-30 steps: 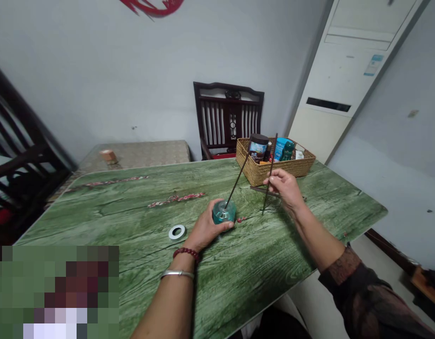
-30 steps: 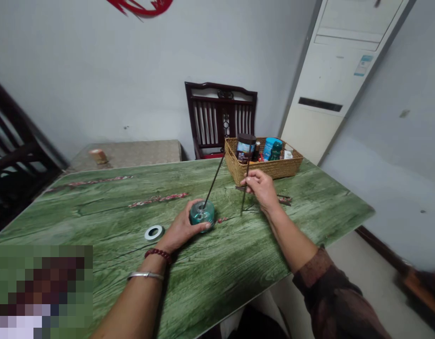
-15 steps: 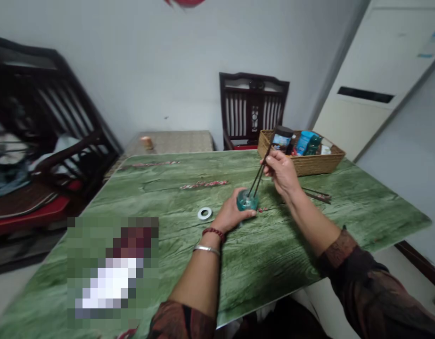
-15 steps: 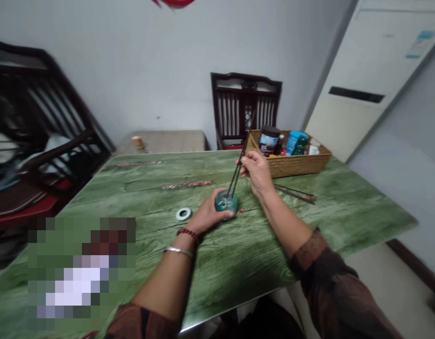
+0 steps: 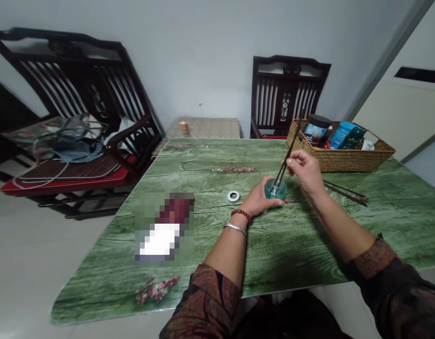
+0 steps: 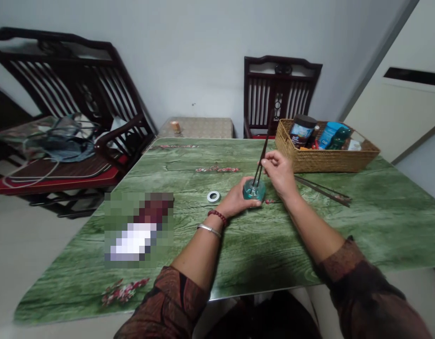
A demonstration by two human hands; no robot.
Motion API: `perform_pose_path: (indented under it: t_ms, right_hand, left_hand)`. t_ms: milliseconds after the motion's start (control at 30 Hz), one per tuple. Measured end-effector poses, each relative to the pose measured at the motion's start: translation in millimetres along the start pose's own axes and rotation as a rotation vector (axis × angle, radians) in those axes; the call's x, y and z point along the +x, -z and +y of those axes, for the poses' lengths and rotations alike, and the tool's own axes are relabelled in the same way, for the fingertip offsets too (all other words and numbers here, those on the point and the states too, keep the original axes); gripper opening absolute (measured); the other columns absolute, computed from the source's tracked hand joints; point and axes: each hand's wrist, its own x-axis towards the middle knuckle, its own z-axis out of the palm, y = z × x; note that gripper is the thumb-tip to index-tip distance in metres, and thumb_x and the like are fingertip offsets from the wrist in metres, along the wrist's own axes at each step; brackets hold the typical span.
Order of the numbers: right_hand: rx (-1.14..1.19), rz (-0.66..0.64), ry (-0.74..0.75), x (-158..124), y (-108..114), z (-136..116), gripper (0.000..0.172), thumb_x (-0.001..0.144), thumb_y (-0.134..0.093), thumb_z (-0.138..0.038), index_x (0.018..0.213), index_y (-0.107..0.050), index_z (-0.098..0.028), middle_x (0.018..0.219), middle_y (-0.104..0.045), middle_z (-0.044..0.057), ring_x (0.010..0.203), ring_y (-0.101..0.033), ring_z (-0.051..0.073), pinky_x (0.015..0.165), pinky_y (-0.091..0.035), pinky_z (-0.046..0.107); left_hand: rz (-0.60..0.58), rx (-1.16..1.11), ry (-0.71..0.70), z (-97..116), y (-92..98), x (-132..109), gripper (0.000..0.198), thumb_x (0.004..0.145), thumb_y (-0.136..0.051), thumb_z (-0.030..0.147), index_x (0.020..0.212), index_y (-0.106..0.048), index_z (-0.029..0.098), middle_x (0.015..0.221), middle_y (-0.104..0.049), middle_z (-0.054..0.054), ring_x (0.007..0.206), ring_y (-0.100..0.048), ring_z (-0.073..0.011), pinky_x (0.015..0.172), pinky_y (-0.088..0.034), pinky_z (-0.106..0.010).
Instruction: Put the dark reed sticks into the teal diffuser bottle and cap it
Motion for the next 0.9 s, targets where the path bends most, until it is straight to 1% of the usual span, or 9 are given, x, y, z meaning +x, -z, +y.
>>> perform_pose_path:
  t_ms: [133, 233, 300, 400, 500, 567, 667, 800, 900]
  right_hand:
    - [-0.265, -0.06, 0.053, -18.6, 8.1, 9.4, 0.018, 0.079, -0.066, -0.037, 0.082, -0.068, -0.02, 0.071, -0.066, -0.001, 0.061, -0.055, 0.014, 0.061, -0.044, 0.027]
    - [-0.45, -0.039, 0.082, -27.6, 32.4, 16.8, 0.021, 0.083, -0.062, -0.036, 0.093, -0.072, -0.02, 0.085, -0.072, 0.003, 0.069, -0.061, 0.017, 0.069, -0.047, 0.031]
    - [-0.599, 0.006, 0.132, -31.7, 59.9, 25.4, 0.022, 0.086, -0.059, -0.035, 0.094, -0.073, -0.02, 0.09, -0.074, 0.005, 0.076, -0.064, 0.019, 0.074, -0.049, 0.033]
    - [-0.914, 0.026, 0.196, -39.0, 111.6, 45.8, 0.026, 0.088, -0.054, -0.033, 0.098, -0.073, -0.018, 0.094, -0.073, 0.009, 0.084, -0.066, 0.024, 0.079, -0.05, 0.036]
    - [-1.237, -0.025, 0.139, -50.9, 159.2, 70.3, 0.033, 0.091, -0.049, -0.03, 0.106, -0.073, -0.014, 0.102, -0.073, 0.015, 0.094, -0.066, 0.029, 0.084, -0.05, 0.039]
    - [-1.375, -0.057, 0.088, -60.0, 180.3, 84.9, 0.036, 0.091, -0.048, -0.029, 0.111, -0.073, -0.013, 0.105, -0.072, 0.017, 0.096, -0.066, 0.03, 0.084, -0.05, 0.04]
    - [-1.478, -0.1, 0.023, -70.1, 193.5, 100.2, 0.037, 0.092, -0.046, -0.028, 0.114, -0.073, -0.014, 0.107, -0.073, 0.016, 0.095, -0.067, 0.03, 0.082, -0.05, 0.039]
    - [-1.531, -0.143, 0.005, -73.5, 193.7, 108.4, 0.038, 0.094, -0.046, -0.031, 0.114, -0.074, -0.014, 0.106, -0.074, 0.015, 0.092, -0.068, 0.028, 0.08, -0.049, 0.037]
    - [-1.577, -0.109, 0.003, -73.1, 194.2, 109.4, 0.04, 0.096, -0.044, -0.034, 0.115, -0.074, -0.015, 0.105, -0.074, 0.015, 0.093, -0.067, 0.029, 0.077, -0.047, 0.037]
  left_hand:
    - [0.0, 0.001, 0.0, -1.6, -0.9, -0.1, 0.084, 0.061, -0.087, 0.045, 0.132, -0.05, 0.018, 0.127, -0.063, -0.011, 0.116, -0.06, -0.03, 0.099, -0.046, -0.042]
    - [0.007, 0.014, 0.009, -0.4, -0.8, -1.5, 0.084, 0.062, -0.087, 0.044, 0.133, -0.05, 0.018, 0.128, -0.063, -0.011, 0.117, -0.059, -0.0294, 0.1, -0.045, -0.041]
    - [0.005, 0.02, 0.027, 0.4, -0.5, -2.3, 0.085, 0.062, -0.087, 0.044, 0.133, -0.049, 0.018, 0.127, -0.064, -0.01, 0.115, -0.06, -0.0286, 0.099, -0.046, -0.04]
    - [-0.003, 0.017, 0.047, 0.3, -0.3, -2.4, 0.085, 0.062, -0.086, 0.044, 0.134, -0.049, 0.018, 0.124, -0.065, -0.009, 0.113, -0.061, -0.0282, 0.098, -0.046, -0.039]
    - [-0.008, 0.009, 0.04, -0.4, -0.5, -2.0, 0.085, 0.062, -0.086, 0.044, 0.134, -0.05, 0.018, 0.124, -0.065, -0.01, 0.112, -0.062, -0.0281, 0.098, -0.046, -0.04]
    - [-0.006, 0.01, 0.043, -0.3, -0.7, -2.1, 0.086, 0.061, -0.087, 0.044, 0.134, -0.05, 0.018, 0.124, -0.065, -0.009, 0.112, -0.062, -0.0281, 0.098, -0.047, -0.041]
    - [0.002, 0.007, 0.047, 0.0, -1.5, -2.9, 0.085, 0.061, -0.087, 0.044, 0.133, -0.05, 0.019, 0.124, -0.065, -0.009, 0.113, -0.061, -0.0283, 0.098, -0.046, -0.04]
    - [0.008, 0.008, 0.024, -1.1, -3.4, -3.1, 0.086, 0.061, -0.087, 0.046, 0.134, -0.05, 0.019, 0.126, -0.064, -0.01, 0.115, -0.061, -0.0286, 0.099, -0.046, -0.04]
    - [0.0, 0.009, 0.012, -2.5, -5.2, -2.6, 0.085, 0.062, -0.086, 0.045, 0.134, -0.05, 0.019, 0.125, -0.064, -0.01, 0.113, -0.062, -0.0281, 0.097, -0.047, -0.038]
